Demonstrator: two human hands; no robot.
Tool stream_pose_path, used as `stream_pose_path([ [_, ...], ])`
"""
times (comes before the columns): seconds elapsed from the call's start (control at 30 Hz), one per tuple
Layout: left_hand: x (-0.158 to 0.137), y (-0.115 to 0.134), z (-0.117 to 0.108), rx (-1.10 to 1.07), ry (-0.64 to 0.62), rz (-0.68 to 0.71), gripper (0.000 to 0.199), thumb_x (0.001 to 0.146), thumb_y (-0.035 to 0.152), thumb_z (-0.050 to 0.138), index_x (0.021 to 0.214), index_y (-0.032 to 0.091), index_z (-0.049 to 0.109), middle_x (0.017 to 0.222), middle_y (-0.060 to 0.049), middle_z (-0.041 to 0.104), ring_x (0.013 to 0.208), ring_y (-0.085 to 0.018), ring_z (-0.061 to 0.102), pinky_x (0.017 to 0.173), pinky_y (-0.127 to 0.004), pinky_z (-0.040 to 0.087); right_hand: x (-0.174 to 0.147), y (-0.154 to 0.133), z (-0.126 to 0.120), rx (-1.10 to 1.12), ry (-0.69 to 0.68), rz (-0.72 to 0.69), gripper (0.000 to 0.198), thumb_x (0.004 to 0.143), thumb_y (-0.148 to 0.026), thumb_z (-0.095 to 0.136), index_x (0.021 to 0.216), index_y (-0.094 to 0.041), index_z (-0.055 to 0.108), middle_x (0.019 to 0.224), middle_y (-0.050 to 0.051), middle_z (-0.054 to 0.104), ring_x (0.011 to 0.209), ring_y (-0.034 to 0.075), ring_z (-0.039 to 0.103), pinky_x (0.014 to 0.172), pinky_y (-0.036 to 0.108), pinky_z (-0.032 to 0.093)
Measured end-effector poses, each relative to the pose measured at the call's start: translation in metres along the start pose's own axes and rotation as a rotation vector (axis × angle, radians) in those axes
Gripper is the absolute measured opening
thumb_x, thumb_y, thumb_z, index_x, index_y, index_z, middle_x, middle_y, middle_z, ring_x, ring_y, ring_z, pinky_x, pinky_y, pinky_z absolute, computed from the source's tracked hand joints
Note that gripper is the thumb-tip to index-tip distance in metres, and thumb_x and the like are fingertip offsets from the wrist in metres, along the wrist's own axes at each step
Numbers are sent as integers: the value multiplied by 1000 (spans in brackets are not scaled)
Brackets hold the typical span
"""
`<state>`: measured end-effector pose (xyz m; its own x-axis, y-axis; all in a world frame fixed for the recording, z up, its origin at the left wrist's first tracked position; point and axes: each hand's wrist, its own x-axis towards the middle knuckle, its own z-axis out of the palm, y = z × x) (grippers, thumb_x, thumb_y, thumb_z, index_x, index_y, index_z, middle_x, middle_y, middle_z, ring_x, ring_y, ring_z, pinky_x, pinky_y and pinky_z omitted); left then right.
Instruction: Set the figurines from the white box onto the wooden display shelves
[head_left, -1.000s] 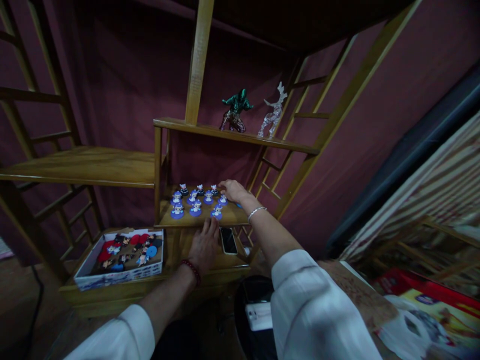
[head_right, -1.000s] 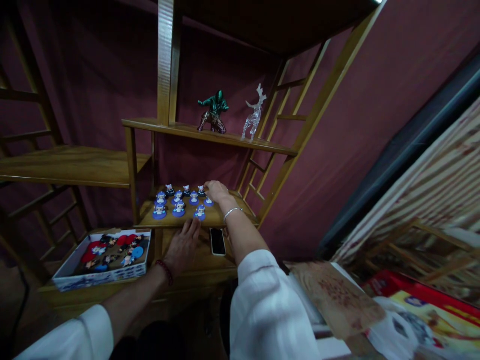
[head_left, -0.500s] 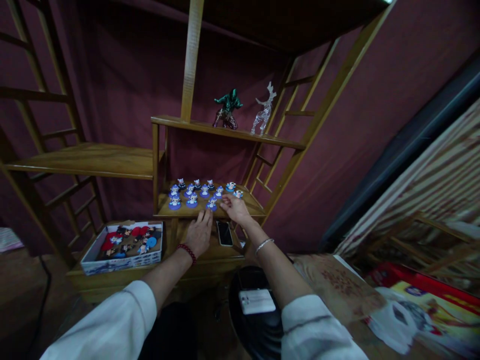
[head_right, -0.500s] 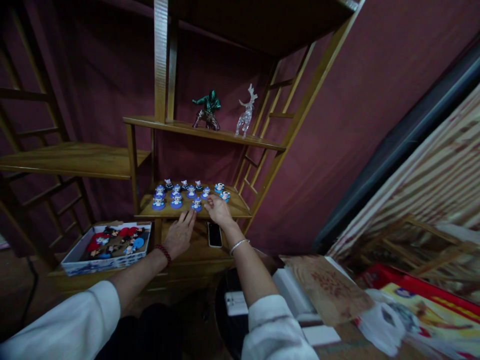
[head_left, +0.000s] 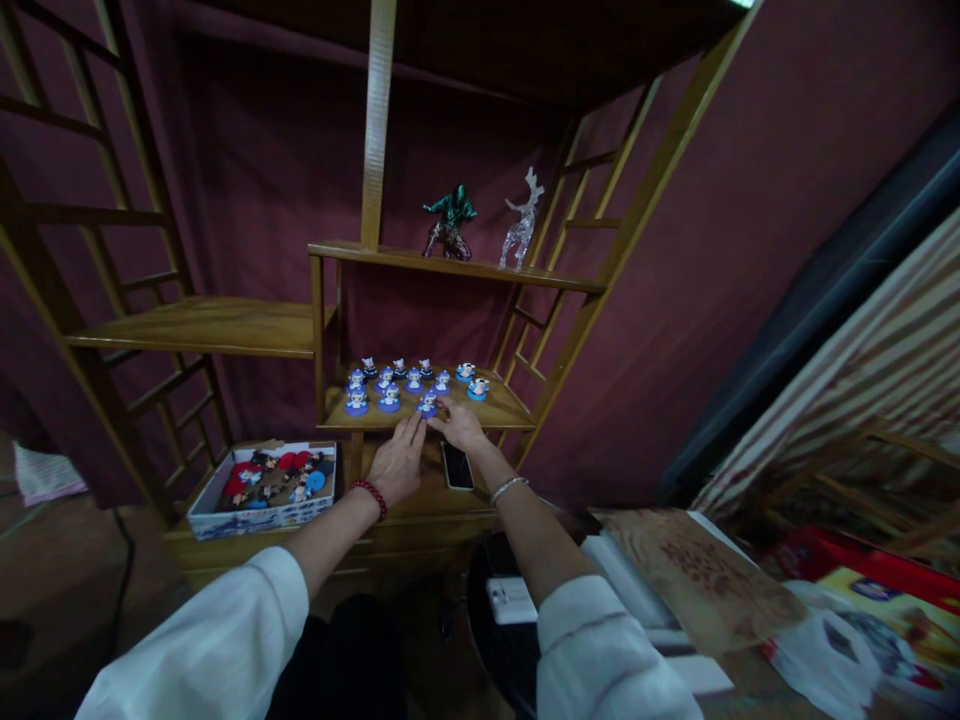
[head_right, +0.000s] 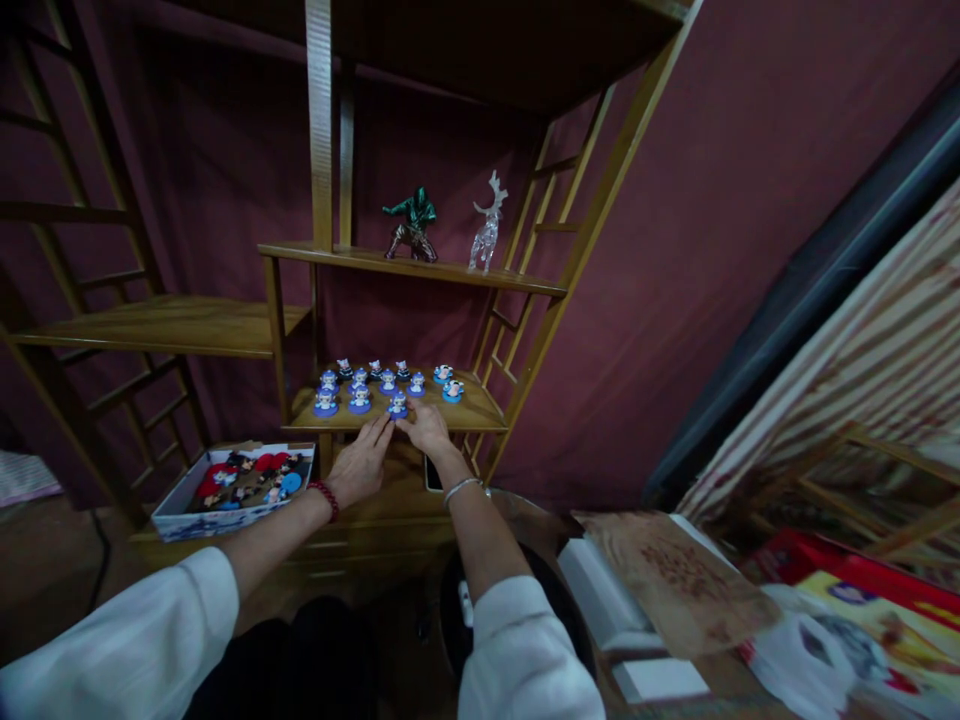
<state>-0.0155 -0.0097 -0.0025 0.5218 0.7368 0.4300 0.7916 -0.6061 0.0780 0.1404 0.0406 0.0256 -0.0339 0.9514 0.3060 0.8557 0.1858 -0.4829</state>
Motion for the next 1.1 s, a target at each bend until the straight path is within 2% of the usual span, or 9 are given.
stream_pose_path([
  [0.2,-1,0,-3,-29,-20,-9,70,65,8,40,133,9,22,142,-8,21,129,-17,14,97,-28,34,2,0,4,-20,28,33,50,72,-32,61,119,-27,45,108,0,61,102,17,53,84,28,43],
  [0.4,3,0,1,-32,-6,-28,71,64,8,40,133,7,22,142,-8,21,128,-18,15,96,-27,35,7,1,9,1,46,80,46,73,-32,60,116,-28,47,107,-2,61,100,15,54,83,26,43],
  [0.57,11,0,2,-33,-44,-55,72,63,11,43,132,6,24,140,-11,24,126,-21,20,96,-30,35,12,0,12,19,75,92,43,73,-32,59,114,-28,48,105,-2,62,100,15,54,83,26,42],
  [0.77,17,1,0,-25,-29,-68,68,63,11,43,129,5,28,138,-13,28,124,-23,23,97,-31,34,19,0,14,-4,59,89,45,73,-33,58,116,-27,46,107,-2,61,102,15,53,87,26,41],
  [1.1,25,1,-2,-28,-66,-96,68,64,12,44,129,4,26,138,-15,26,124,-24,21,96,-32,33,21,-1,12,-7,82,88,44,73,-36,57,115,-30,47,107,-4,62,106,17,50,89,30,40],
])
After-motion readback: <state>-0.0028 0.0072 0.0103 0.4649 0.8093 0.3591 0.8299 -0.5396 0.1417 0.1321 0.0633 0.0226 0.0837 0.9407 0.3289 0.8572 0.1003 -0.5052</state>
